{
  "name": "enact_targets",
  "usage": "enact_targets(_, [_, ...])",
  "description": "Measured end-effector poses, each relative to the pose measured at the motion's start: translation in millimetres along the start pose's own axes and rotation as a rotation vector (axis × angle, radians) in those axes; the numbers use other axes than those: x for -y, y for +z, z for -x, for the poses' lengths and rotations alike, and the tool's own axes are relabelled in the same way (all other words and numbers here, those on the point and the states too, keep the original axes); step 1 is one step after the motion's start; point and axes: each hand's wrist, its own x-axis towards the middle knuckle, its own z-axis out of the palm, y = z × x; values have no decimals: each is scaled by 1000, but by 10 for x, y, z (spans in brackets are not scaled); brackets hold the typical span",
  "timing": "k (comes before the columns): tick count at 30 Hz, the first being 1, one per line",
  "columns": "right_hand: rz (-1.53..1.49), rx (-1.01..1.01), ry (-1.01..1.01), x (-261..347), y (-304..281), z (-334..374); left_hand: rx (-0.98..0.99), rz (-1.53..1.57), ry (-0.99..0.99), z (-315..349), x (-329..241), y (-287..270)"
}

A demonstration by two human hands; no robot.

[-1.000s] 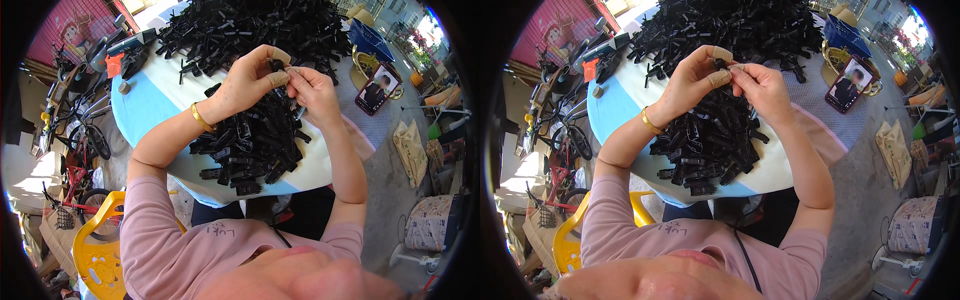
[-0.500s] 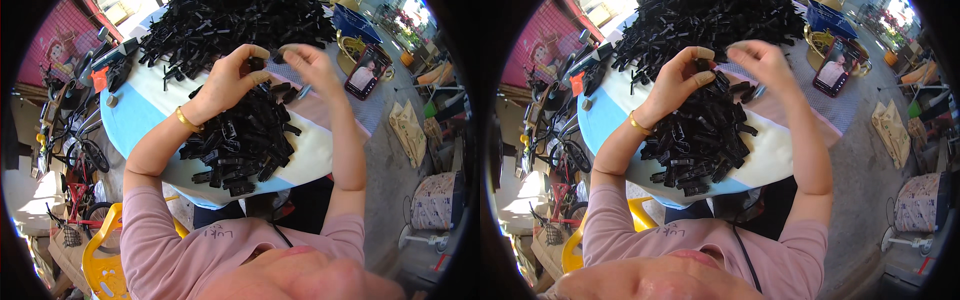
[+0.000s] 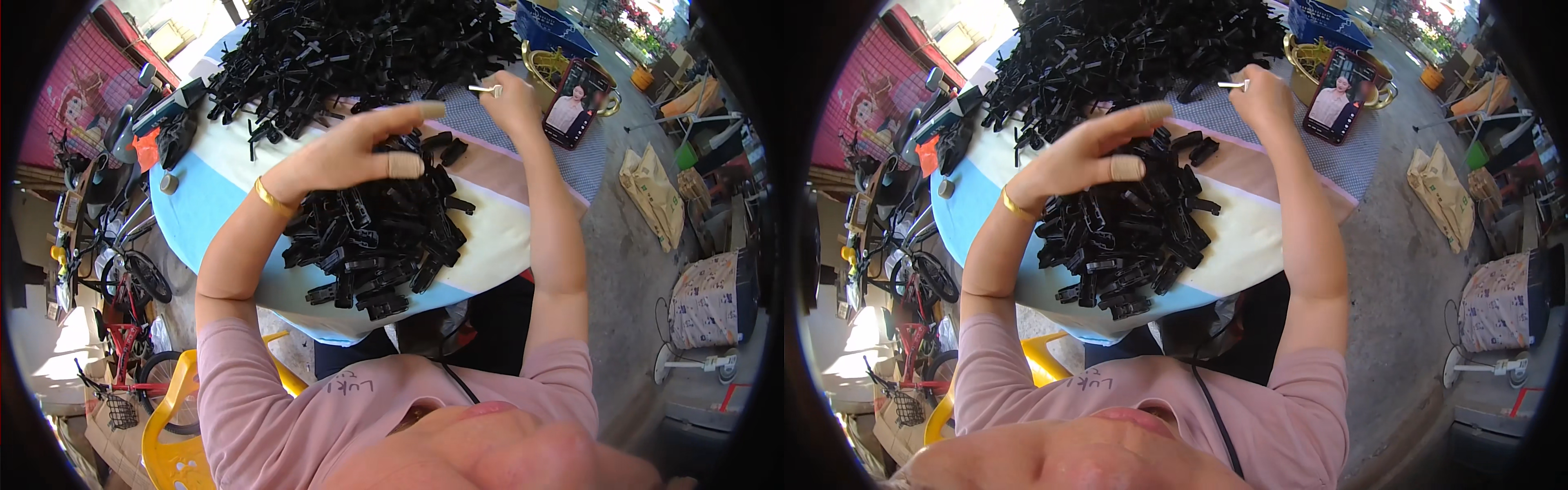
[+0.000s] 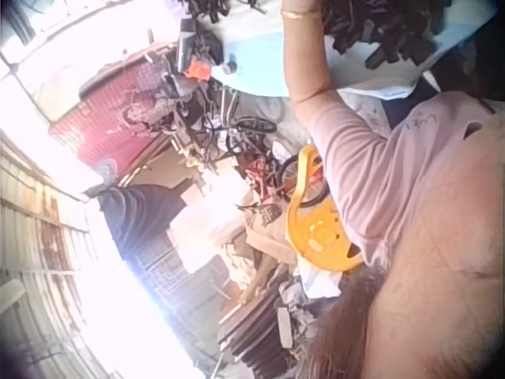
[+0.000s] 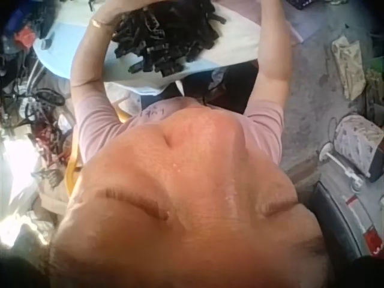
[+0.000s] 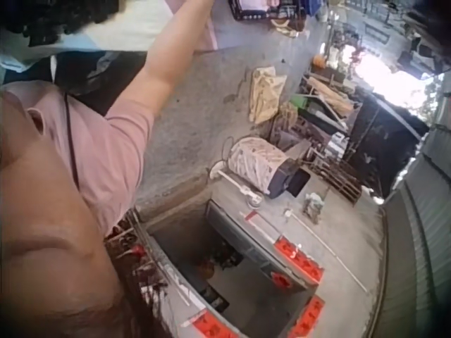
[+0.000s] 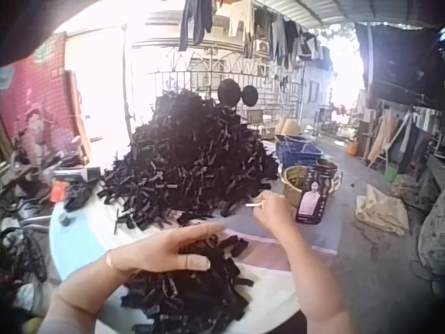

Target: Applying small pieces of tape to black plastic components at a workbench.

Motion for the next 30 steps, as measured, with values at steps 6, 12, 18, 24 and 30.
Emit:
enact_targets(6, [-859, -168, -516, 596, -193, 298, -238, 680, -279, 18, 274, -214])
enact_targets(12, [-733, -289, -865, 724, -224, 417, -31, 949, -182, 34, 240, -253])
enact_targets(18, [-522, -404, -960, 727, -176, 453, -89, 921, -195, 34, 203, -222])
enact_targets(24, [-1010, -106, -391, 760, -212, 507, -482, 445, -120, 5, 74, -88])
enact_targets(30, [-1269, 312, -224, 784, -141, 564, -547, 162, -42, 6, 73, 81])
